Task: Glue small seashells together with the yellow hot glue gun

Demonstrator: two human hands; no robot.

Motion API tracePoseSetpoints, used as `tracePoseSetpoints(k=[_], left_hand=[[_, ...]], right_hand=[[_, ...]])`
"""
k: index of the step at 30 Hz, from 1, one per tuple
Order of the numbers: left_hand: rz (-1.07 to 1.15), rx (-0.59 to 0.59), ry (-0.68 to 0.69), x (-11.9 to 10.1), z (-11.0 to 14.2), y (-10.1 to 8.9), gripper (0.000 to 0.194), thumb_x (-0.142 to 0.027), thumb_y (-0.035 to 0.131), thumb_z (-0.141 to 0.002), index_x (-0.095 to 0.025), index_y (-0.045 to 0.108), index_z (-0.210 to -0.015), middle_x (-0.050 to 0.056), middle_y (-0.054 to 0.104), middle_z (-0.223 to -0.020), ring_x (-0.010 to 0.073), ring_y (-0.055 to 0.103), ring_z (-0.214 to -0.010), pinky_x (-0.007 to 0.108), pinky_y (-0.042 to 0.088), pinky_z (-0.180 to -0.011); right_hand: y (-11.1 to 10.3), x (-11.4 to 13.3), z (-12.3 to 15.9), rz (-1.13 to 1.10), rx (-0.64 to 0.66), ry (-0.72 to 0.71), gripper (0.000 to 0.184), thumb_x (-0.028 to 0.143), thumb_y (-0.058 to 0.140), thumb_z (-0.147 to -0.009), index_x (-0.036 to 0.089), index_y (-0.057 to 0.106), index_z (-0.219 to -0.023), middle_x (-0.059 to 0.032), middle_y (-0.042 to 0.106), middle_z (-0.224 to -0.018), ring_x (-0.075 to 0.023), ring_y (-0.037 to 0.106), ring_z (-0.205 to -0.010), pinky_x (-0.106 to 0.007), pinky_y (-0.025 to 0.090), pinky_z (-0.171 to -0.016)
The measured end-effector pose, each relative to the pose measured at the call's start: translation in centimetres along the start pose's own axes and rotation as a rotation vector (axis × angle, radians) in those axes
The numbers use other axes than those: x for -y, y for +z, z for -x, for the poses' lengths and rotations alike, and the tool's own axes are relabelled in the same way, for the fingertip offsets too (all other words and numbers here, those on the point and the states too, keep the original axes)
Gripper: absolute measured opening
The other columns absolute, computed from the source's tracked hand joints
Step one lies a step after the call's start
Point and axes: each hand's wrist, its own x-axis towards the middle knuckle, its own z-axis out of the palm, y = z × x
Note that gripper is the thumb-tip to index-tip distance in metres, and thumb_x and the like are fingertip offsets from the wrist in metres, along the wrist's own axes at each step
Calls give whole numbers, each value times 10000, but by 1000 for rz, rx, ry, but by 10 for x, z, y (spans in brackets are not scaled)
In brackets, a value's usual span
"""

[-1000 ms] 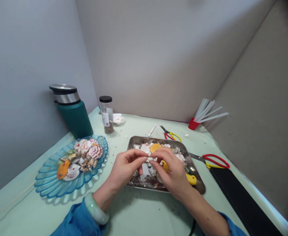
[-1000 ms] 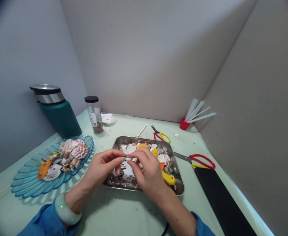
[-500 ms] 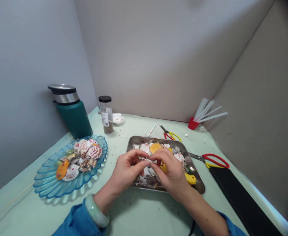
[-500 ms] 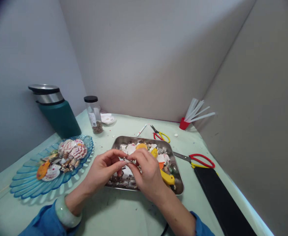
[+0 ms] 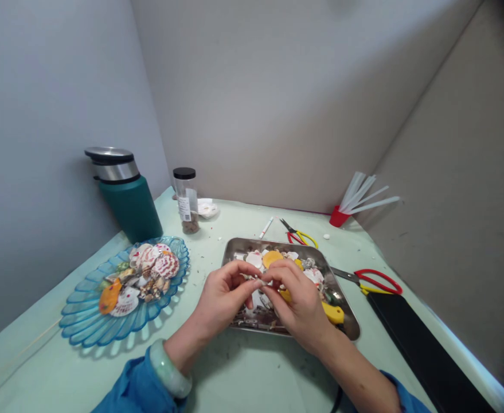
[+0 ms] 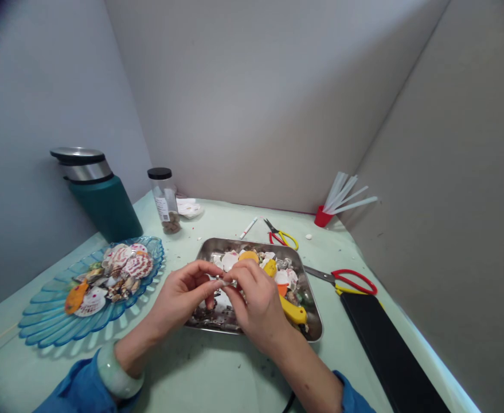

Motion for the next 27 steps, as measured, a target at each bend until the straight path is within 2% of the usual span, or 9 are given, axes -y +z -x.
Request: tracePoseSetpoints(k=[5,9,19,27], left_hand=[[0,-21,2,-3,1,0,160,-265,667,-765,-142,620,-855,-38,584,-564,72,528,-435,173,385,-442],[3,-13,6,-3,1,-2,181,-270,672,-768,-145,617,-886,-45,576,-549,76,536,-444,175,395,-456],[31,41,-25,2,-1,-2,270,-317,690,-762,-150,589,-949,10,650,-747,74,553,-468,202,430,-472],[23,17,-25,-2,-1,-2,234,-308,681,-761,-145,600,-908,-36,591,-585,82,540,-453,187,403,-458]], right_hand=[[0,0,0,3,-13,-4,133,93,561,-871,193,531,-953,-56,562,-909,-168,537,-778,-301,458,-684],[0,1,0,8,-12,-17,147,78,551,-875,191,548,-968,-65,563,-938,-173,559,-832,-302,472,-717],[-1,0,1,1,-22,-38,172,52,540,-868,195,570,-958,-61,546,-939,-168,560,-848,-292,478,-723],[-2,3,0,-44,-5,-8,193,62,539,-858,191,554,-1001,-72,554,-959,-180,565,-847,-306,483,-709]])
